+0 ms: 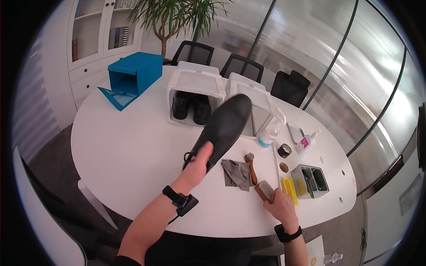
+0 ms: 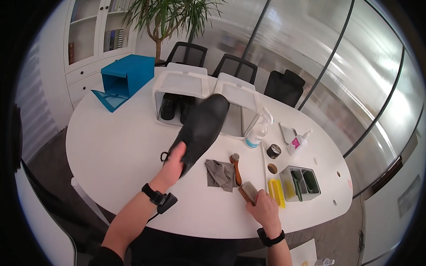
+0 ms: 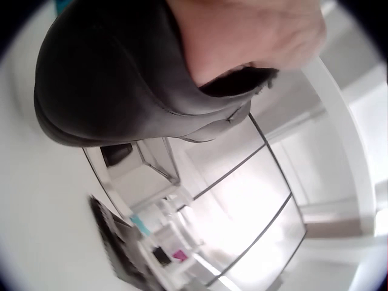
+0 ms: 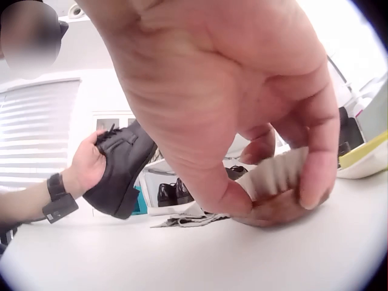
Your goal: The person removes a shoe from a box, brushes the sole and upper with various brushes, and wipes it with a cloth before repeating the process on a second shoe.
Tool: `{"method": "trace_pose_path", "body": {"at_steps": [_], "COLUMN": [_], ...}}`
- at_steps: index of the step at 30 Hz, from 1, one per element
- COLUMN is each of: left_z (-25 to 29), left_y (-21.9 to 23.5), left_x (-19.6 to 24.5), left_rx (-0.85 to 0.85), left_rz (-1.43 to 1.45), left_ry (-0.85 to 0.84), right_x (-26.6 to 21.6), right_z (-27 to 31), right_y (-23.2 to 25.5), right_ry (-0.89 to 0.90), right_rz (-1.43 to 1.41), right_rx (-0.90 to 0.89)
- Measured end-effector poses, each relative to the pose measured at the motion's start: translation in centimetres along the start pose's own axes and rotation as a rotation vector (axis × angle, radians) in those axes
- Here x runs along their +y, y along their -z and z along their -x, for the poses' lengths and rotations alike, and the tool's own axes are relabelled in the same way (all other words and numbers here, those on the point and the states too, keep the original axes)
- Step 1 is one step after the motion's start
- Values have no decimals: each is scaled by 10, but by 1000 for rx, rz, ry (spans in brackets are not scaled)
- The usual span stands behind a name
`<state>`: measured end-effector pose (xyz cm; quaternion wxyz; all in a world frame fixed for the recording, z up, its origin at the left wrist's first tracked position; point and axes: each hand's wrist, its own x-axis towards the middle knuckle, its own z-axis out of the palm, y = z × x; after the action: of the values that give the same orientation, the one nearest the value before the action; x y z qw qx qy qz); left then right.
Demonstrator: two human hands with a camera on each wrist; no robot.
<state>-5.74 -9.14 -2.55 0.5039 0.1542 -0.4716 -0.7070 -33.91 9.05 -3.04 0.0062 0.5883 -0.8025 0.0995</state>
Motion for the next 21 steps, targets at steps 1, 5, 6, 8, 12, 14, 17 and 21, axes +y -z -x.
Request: {"method": "trace_pose_path", "body": {"at_steps": [1,5,6,8,12,14,17,21], "left_z": [4,18,17,18,16,13,17,14], "left_y": [-1,-13,-13,-13,-14,-7,1,-17], "left_x": [1,18,17,15,28,14,-10,14], "left_rx": [37,-76,-80,-189,-253,-294,-288,-335], "left_rz": [-450,-1018,-1015,-1251,-1298,-1299,-1328,-1124], "left_ry": [-56,-126,-127,27,142,253,163,293], "right_x": [-1,8,8,6,-3,5,-4,2], "right_z": [0,4,4,6,3,4,6,10], "right_y": [0,-10,-11,-1,7,-5,1,12], "right_ry": [0,14,37,32,-84,-67,-109,-164], "right_rz": [2,-79,-36,-17,-50,-60,-137,-281], "right_rx": [2,132,183,53,-185,-120,-34,-27]}}
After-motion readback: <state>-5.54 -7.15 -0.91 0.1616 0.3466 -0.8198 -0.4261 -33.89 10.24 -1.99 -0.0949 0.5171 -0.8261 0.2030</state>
